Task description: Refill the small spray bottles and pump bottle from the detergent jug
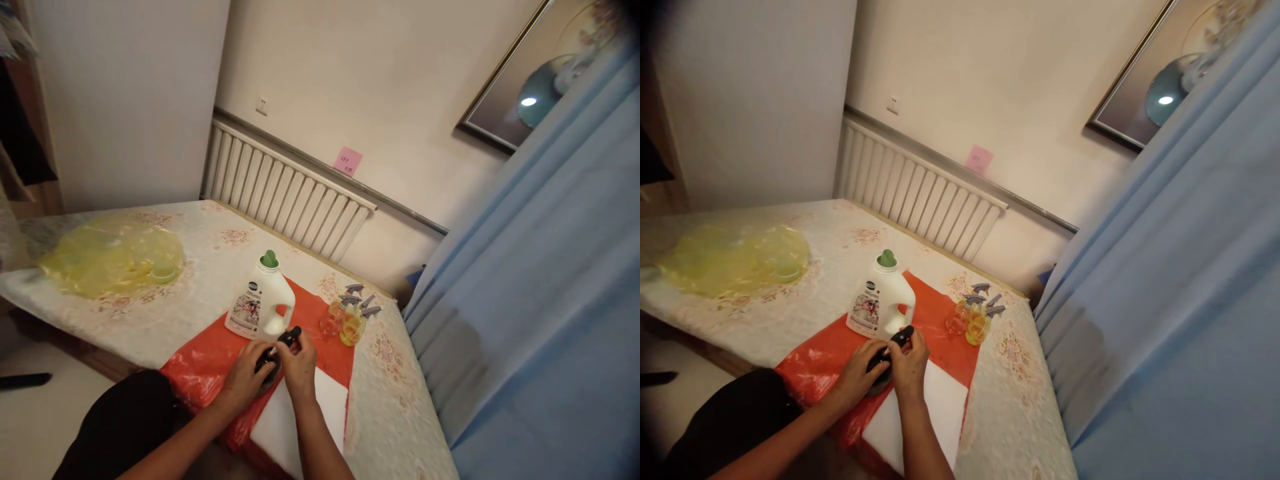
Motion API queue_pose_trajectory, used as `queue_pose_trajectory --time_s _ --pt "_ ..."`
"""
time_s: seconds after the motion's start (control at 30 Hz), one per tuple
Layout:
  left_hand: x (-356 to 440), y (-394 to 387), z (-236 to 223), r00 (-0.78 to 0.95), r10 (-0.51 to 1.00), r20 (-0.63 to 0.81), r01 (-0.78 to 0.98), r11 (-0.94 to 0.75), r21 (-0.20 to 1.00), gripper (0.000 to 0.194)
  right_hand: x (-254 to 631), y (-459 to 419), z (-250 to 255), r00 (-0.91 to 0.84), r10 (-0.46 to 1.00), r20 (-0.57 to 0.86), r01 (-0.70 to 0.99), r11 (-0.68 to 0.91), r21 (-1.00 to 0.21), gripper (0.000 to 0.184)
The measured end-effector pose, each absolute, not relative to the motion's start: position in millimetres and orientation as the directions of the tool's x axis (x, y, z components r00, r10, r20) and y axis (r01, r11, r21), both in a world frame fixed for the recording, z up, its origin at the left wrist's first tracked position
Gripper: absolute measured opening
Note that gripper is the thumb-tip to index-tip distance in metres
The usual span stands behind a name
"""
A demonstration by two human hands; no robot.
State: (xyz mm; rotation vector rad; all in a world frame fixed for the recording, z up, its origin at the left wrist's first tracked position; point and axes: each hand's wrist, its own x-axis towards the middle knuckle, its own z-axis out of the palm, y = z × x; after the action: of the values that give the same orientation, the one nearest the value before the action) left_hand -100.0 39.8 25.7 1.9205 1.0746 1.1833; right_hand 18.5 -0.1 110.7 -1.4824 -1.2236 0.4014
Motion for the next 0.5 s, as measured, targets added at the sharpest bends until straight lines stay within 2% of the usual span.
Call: queue_pose_trajectory --time_s 0.17,0.27,0.5 --pt "-98 38 21 0.239 0.888 0.392 0.320 -0.453 0.832 0.032 34 -6 135 0.451 0.800 0.397 0.431 0.195 -0.881 0.019" --pt "-98 38 19 0.230 0.893 0.388 0.327 -0.446 0.833 0.033 43 -9 144 0.482 0.784 0.391 0.352 0.235 -0.906 0.026" --pt "-98 37 18 0.231 0.896 0.380 0.337 -0.440 0.833 0.030 81 -9 128 0.648 0.723 0.241 0.086 0.245 -0.966 0.041"
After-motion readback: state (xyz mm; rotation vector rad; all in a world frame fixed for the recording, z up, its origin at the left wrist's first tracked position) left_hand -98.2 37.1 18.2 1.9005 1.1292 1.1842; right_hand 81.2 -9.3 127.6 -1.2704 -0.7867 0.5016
